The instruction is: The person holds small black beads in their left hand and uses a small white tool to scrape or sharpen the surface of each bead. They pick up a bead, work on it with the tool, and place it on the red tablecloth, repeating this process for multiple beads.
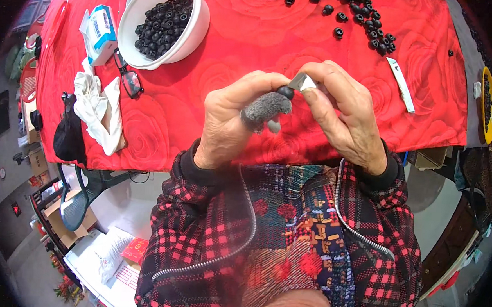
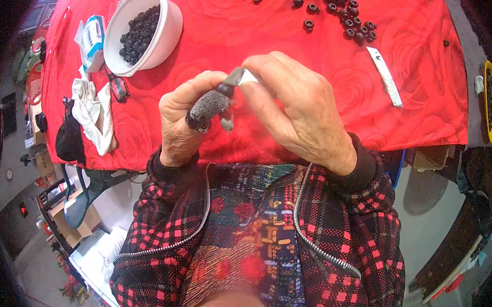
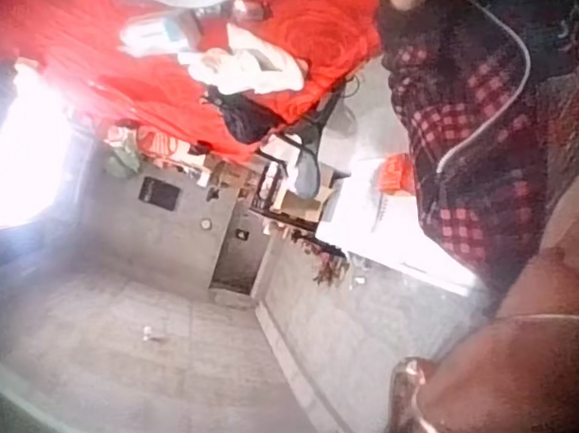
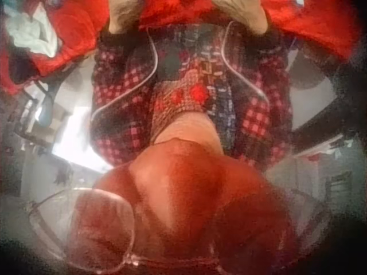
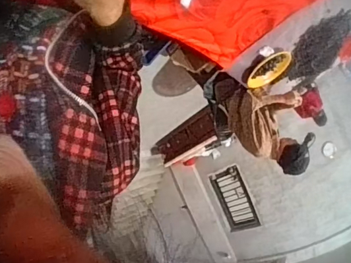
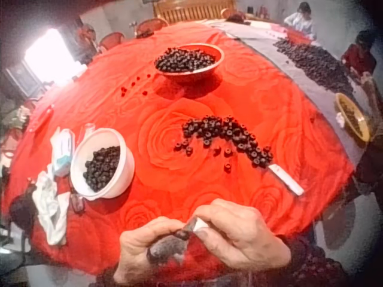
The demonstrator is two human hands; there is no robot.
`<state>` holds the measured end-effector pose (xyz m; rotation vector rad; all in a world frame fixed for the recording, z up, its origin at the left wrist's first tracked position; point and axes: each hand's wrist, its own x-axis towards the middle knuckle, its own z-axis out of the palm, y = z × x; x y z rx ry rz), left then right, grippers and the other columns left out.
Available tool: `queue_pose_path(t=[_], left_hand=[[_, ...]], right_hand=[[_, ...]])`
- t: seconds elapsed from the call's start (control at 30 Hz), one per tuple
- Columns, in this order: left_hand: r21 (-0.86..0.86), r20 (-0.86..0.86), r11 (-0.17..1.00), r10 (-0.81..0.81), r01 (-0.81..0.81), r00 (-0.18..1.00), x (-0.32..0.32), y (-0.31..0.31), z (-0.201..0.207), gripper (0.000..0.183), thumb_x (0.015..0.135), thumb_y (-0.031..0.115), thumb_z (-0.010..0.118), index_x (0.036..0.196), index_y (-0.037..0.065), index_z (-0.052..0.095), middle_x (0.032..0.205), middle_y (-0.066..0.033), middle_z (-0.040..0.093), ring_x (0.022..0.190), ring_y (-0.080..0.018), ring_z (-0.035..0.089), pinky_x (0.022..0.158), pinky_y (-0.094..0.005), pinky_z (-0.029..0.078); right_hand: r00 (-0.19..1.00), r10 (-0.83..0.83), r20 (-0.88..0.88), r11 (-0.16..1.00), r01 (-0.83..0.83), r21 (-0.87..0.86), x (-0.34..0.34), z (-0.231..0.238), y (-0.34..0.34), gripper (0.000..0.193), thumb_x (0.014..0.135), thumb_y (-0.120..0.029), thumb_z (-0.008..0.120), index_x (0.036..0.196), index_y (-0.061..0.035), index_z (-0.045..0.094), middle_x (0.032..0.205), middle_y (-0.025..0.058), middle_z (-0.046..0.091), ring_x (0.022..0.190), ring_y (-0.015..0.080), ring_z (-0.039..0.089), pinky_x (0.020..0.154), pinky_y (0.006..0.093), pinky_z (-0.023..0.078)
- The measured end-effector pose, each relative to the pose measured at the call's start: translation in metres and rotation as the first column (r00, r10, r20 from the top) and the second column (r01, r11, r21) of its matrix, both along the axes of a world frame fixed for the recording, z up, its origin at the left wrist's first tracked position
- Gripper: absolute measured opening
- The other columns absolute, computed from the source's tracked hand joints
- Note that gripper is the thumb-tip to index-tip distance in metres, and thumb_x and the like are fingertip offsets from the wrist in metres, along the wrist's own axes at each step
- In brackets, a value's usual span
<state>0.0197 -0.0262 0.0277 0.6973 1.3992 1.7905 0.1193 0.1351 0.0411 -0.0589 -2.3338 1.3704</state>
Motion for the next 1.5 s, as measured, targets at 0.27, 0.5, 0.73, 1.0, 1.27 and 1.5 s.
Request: queue_pose_path(t=[0.27, 0.5, 0.73, 1.0, 1.27, 1.5], left_hand=[[-0.045, 0.102, 0.999, 0.021, -0.016, 0.995, -0.001, 0.001, -0.005, 0.028, 0.087, 0.013, 0.060, 0.110, -0.002, 0.060, 0.085, -0.0052, 0.063, 0.064, -0.0085, 0.058, 0.053, -0.0190, 0.046], [-0.006, 0.173, 1.000, -0.002, 0.004, 0.985, -0.002, 0.003, -0.004, 0.031, 0.087, 0.016, 0.062, 0.111, -0.002, 0.060, 0.085, -0.0047, 0.063, 0.063, -0.0090, 0.058, 0.056, -0.0207, 0.048], [-0.056, 0.172, 0.998, 0.004, 0.006, 0.985, -0.002, 0.004, -0.001, 0.030, 0.086, 0.015, 0.063, 0.110, -0.002, 0.061, 0.088, -0.0050, 0.064, 0.065, -0.0087, 0.059, 0.056, -0.0203, 0.049], [-0.055, 0.148, 0.998, 0.000, 0.008, 0.989, -0.004, 0.003, -0.002, 0.027, 0.088, 0.013, 0.060, 0.110, -0.002, 0.061, 0.090, -0.0054, 0.064, 0.067, -0.0084, 0.059, 0.057, -0.0201, 0.050], [-0.051, 0.195, 0.998, -0.011, 0.022, 0.981, -0.006, 0.003, 0.000, 0.028, 0.089, 0.012, 0.058, 0.113, -0.002, 0.059, 0.092, -0.0060, 0.064, 0.074, -0.0098, 0.061, 0.060, -0.0215, 0.052], [-0.132, 0.241, 0.991, 0.040, -0.008, 0.970, -0.005, 0.006, 0.002, 0.031, 0.087, 0.014, 0.059, 0.111, -0.005, 0.059, 0.082, -0.0064, 0.064, 0.064, -0.0116, 0.059, 0.053, -0.0236, 0.048]], right_hand=[[1.000, 0.026, 0.007, 1.000, -0.026, 0.007, -0.004, -0.001, 0.004, 0.015, 0.083, -0.005, 0.058, 0.097, 0.0003, 0.056, 0.078, 0.0141, 0.056, 0.069, 0.0300, 0.057, 0.059, 0.0364, 0.044], [0.998, 0.057, 0.040, 0.998, -0.056, -0.029, -0.004, -0.001, 0.007, 0.014, 0.083, -0.006, 0.057, 0.096, 0.0003, 0.056, 0.076, 0.0140, 0.055, 0.068, 0.0301, 0.056, 0.059, 0.0363, 0.044], [0.996, 0.076, 0.041, 0.997, -0.075, -0.015, -0.003, -0.003, 0.011, 0.015, 0.082, -0.005, 0.057, 0.096, 0.0003, 0.056, 0.076, 0.0139, 0.054, 0.068, 0.0305, 0.056, 0.060, 0.0367, 0.044], [0.997, 0.075, 0.033, 0.997, -0.074, -0.023, -0.005, -0.004, 0.011, 0.014, 0.082, -0.005, 0.057, 0.095, 0.0004, 0.057, 0.075, 0.0138, 0.054, 0.067, 0.0302, 0.055, 0.059, 0.0371, 0.044], [0.996, 0.071, 0.048, 0.997, -0.069, -0.039, -0.007, -0.007, 0.010, 0.014, 0.083, -0.006, 0.057, 0.096, 0.0001, 0.057, 0.075, 0.0137, 0.054, 0.067, 0.0299, 0.056, 0.059, 0.0370, 0.043], [0.996, 0.074, 0.043, 0.997, -0.073, -0.026, -0.008, -0.012, 0.012, 0.014, 0.083, -0.007, 0.058, 0.096, -0.0003, 0.057, 0.076, 0.0136, 0.055, 0.069, 0.0307, 0.057, 0.059, 0.0374, 0.044]])
